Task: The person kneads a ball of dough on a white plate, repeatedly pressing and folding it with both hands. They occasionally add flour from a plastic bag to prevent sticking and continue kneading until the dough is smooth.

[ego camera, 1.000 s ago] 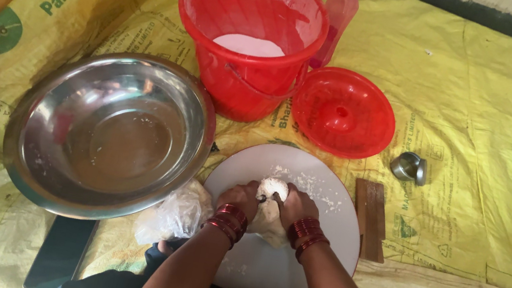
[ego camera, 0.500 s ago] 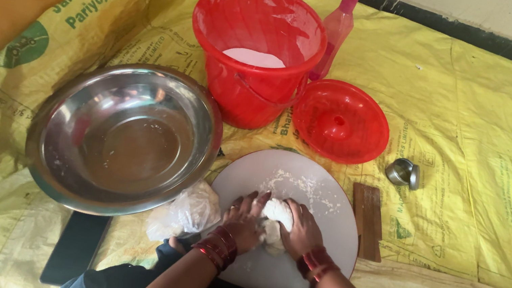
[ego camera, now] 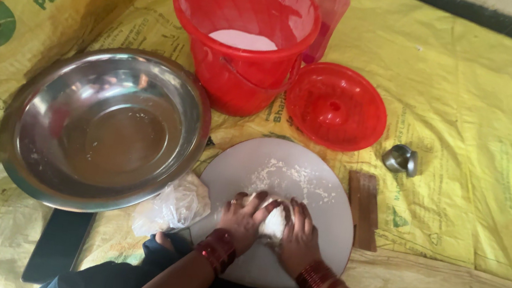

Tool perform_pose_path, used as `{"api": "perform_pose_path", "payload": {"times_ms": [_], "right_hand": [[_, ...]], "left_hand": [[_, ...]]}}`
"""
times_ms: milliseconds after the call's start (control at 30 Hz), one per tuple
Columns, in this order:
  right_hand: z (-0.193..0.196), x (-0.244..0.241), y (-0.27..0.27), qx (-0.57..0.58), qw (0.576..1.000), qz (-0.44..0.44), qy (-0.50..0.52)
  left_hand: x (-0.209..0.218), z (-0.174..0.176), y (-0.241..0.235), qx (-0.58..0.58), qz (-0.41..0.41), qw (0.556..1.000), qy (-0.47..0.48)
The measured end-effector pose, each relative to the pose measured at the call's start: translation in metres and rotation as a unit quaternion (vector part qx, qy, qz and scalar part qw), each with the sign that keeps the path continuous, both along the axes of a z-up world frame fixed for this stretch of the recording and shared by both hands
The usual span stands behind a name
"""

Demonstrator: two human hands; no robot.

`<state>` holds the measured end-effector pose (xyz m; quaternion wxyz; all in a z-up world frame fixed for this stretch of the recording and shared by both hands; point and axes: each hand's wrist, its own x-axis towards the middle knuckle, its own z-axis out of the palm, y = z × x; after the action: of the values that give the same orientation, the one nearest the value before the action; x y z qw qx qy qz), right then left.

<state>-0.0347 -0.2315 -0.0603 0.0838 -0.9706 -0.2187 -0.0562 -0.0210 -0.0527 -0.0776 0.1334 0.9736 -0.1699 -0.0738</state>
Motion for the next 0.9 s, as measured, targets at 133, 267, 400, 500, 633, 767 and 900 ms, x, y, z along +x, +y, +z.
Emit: {"api": "perform_pose_path", "payload": {"times_ms": [133, 267, 400, 500, 633, 767, 900], "right_hand": [[-0.016, 0.028, -0.011, 0.034, 0.998, 0.004, 0.051], [-0.024, 0.056, -0.016, 0.086, 0.994, 0.001, 0.069], [-0.020, 0.091, -0.010, 0.090, 0.988, -0.053, 0.113], [-0.014, 0.113, -0.007, 0.071, 0.985, -0.080, 0.138], [-0.009, 0.138, -0.002, 0.027, 0.974, -0.135, 0.177], [-0.023, 0.140, -0.005, 0.012, 0.971, -0.163, 0.174], [-0.044, 0.124, -0.005, 0.051, 0.982, -0.153, 0.098]], "left_hand": [[0.025, -0.001, 0.001, -0.018, 0.015, 1.000, 0.013], [0.048, 0.002, -0.003, -0.093, 0.094, 0.991, 0.022], [0.081, 0.009, -0.002, -0.092, 0.113, 0.989, 0.016], [0.102, 0.011, -0.003, -0.086, 0.146, 0.983, 0.071], [0.128, 0.013, -0.008, -0.019, 0.175, 0.979, 0.102], [0.125, 0.006, -0.013, -0.028, 0.188, 0.979, 0.074], [0.101, 0.009, -0.012, -0.039, 0.184, 0.980, 0.063]]}}
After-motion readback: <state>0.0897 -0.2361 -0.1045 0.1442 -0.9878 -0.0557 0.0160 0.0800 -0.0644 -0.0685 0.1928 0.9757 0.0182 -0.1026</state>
